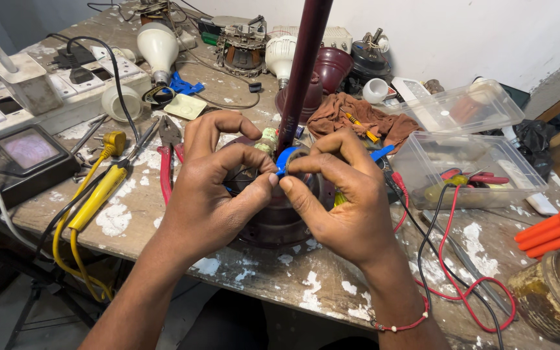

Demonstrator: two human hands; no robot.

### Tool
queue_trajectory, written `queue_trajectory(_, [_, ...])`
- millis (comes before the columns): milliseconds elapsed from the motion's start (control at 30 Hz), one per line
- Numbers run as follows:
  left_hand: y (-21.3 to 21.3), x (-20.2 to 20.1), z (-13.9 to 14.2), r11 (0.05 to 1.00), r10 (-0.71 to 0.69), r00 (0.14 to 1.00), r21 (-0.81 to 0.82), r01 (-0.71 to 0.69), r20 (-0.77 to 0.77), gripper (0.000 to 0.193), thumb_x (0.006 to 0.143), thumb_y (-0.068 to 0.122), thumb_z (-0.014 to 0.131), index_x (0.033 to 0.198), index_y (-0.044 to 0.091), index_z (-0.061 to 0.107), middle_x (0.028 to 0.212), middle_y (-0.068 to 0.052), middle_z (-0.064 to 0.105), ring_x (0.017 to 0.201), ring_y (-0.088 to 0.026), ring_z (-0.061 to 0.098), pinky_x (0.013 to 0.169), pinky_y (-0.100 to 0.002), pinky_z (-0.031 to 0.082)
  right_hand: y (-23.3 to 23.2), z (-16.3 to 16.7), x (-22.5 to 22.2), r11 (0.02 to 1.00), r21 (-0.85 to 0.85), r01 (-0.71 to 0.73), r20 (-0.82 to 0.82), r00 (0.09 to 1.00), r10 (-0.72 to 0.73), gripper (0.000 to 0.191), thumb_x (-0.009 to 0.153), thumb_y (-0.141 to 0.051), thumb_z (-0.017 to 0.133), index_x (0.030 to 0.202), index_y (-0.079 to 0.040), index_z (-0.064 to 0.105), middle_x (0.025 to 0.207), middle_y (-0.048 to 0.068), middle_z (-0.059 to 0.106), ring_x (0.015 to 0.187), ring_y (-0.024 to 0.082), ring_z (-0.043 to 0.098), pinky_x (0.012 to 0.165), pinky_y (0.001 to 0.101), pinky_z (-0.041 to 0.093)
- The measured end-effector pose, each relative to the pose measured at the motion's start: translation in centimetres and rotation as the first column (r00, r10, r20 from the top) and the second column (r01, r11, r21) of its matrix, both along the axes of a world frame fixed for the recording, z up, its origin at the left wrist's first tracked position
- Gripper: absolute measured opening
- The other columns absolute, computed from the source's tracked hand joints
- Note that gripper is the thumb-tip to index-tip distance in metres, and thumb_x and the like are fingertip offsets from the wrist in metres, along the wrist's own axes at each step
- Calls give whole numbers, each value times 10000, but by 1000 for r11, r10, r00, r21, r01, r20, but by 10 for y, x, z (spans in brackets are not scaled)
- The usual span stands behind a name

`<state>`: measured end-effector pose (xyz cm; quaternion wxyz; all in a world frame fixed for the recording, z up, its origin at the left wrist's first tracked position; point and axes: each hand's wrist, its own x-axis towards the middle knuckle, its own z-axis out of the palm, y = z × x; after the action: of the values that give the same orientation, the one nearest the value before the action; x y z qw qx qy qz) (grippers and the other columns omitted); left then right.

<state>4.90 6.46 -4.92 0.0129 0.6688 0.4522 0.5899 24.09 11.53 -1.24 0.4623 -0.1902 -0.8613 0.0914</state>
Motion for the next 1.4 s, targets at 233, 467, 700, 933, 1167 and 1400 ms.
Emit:
queue_trajectory(233, [0,0,0,1000,13,1000,14,-14,12,144,818,153,801,927,79,744,1235,-103,546,1256,-277,473,1112,-407,360,0,-4,-7,992,-108,69,-35,997,-73,195,911,-56,795,1050,-27,662,885,35,652,716,111,594,636,246,476])
queue_trajectory(467, [1,3,-2,999,32,999,36,-32,-8,164,809,165,820,929,80,748,1250,-110,540,1243,-282,478,1095,-407,377,-6,-8,-10,996,-81,-30,-71,997,24,136,944,5,730,1017,-26,620,936,52,665,815,115,680,721,249,541])
queue_trajectory(700, [-1,3,-2,994,50,999,101,-48,-21,185,775,147,842,934,88,767,1237,-95,567,1288,-288,486,1131,-442,380,-12,-3,-9,999,-33,25,-82,996,-28,98,879,-11,772,939,-7,694,916,72,680,810,144,671,705,275,517])
queue_trajectory(933, [-2,-3,-1,988,39,999,148,-33,-37,205,772,121,844,970,118,792,1235,-81,581,1357,-306,488,1204,-467,382,-10,-9,-12,986,-166,-23,-137,991,0,89,899,-34,797,954,0,735,946,63,724,866,130,700,773,260,538])
queue_trajectory(1167, [-3,-4,1,986,69,996,155,-60,-54,206,768,109,843,963,101,779,1230,-89,576,1346,-326,482,1187,-479,373,-8,-10,-11,996,-88,-19,-166,986,4,115,907,-33,806,1006,-5,754,1008,63,738,943,117,721,841,242,558])
queue_trajectory(1400, [-4,0,2,988,65,997,146,-57,-51,202,766,90,843,959,105,787,1216,-90,567,1338,-328,474,1182,-476,379,-3,-10,-7,984,-178,-21,-154,988,-6,96,898,-32,812,974,-11,756,957,53,715,886,114,679,779,248,525])
